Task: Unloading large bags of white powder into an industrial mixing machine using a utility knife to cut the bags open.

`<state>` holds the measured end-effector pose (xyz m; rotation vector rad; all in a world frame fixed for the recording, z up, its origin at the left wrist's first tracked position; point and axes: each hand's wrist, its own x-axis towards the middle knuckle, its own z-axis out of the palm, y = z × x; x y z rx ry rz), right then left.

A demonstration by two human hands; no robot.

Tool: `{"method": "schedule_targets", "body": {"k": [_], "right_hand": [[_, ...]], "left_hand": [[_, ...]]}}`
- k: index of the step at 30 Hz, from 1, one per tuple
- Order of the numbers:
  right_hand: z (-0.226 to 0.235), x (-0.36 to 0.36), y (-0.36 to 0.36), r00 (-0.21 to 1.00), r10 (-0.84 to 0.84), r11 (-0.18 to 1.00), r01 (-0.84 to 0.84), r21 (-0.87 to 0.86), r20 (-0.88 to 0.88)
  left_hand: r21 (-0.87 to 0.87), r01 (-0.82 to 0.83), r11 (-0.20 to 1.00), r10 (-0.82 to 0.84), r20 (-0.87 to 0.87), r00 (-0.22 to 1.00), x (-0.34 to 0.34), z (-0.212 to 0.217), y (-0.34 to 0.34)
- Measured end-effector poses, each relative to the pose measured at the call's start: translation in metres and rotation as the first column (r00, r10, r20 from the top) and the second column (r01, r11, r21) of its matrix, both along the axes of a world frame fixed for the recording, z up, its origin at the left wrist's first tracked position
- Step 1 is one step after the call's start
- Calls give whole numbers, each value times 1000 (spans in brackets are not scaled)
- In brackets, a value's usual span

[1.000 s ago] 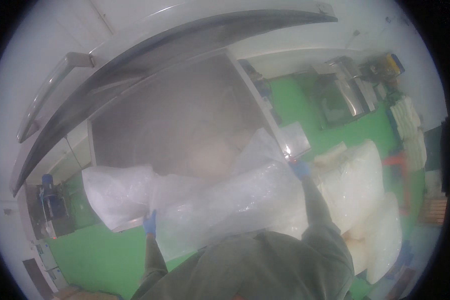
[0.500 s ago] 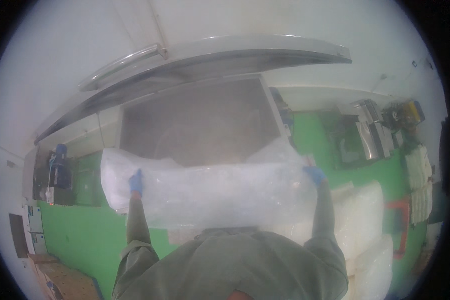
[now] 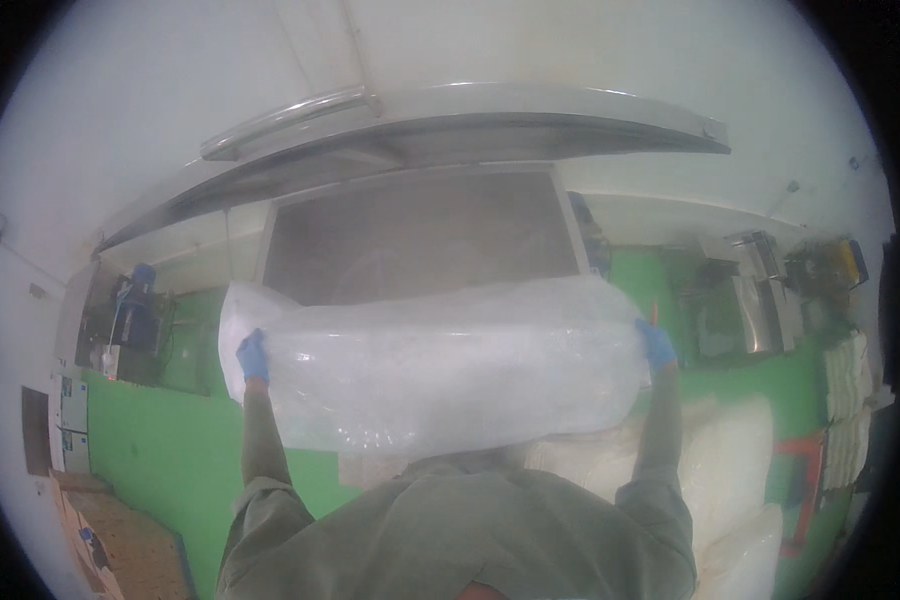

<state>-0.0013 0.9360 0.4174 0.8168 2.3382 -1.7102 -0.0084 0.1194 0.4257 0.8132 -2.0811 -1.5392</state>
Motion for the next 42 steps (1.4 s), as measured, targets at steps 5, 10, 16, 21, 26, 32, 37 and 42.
{"method": "schedule_targets", "body": {"k": [5,10,16,21,26,32,37,42], "right_hand": [[-18,-18,11,981,-175,984,176,5,-84],[-17,-9,2,984,-148,988,152,28,-96],[-14,-33,9,972,-157,972,183,145,-175],[-25,-37,11,934,-175,952,242,190,-313],[0,-28,-28,886,-236,970,236,-49,-400],[27,-60,-16,728,-88,956,254,149,-680],[2,-74,-13,917,-121,970,190,150,-380],[-6,-53,-5,982,6,997,10,82,-190]], "left_hand": [[-290,284,914,-202,281,938,10,-70,-68],[-69,-5,998,4,-18,1000,-15,-14,-20],[-42,-34,999,32,-38,999,-35,-4,-40],[-322,269,908,-238,131,962,-32,-14,-27],[-195,190,962,-144,228,963,1,-40,-43],[-565,243,788,-283,19,959,-39,26,-50],[-271,-124,955,6,-397,918,-61,16,-42],[-170,82,982,-73,62,995,-31,-30,-67]]}}
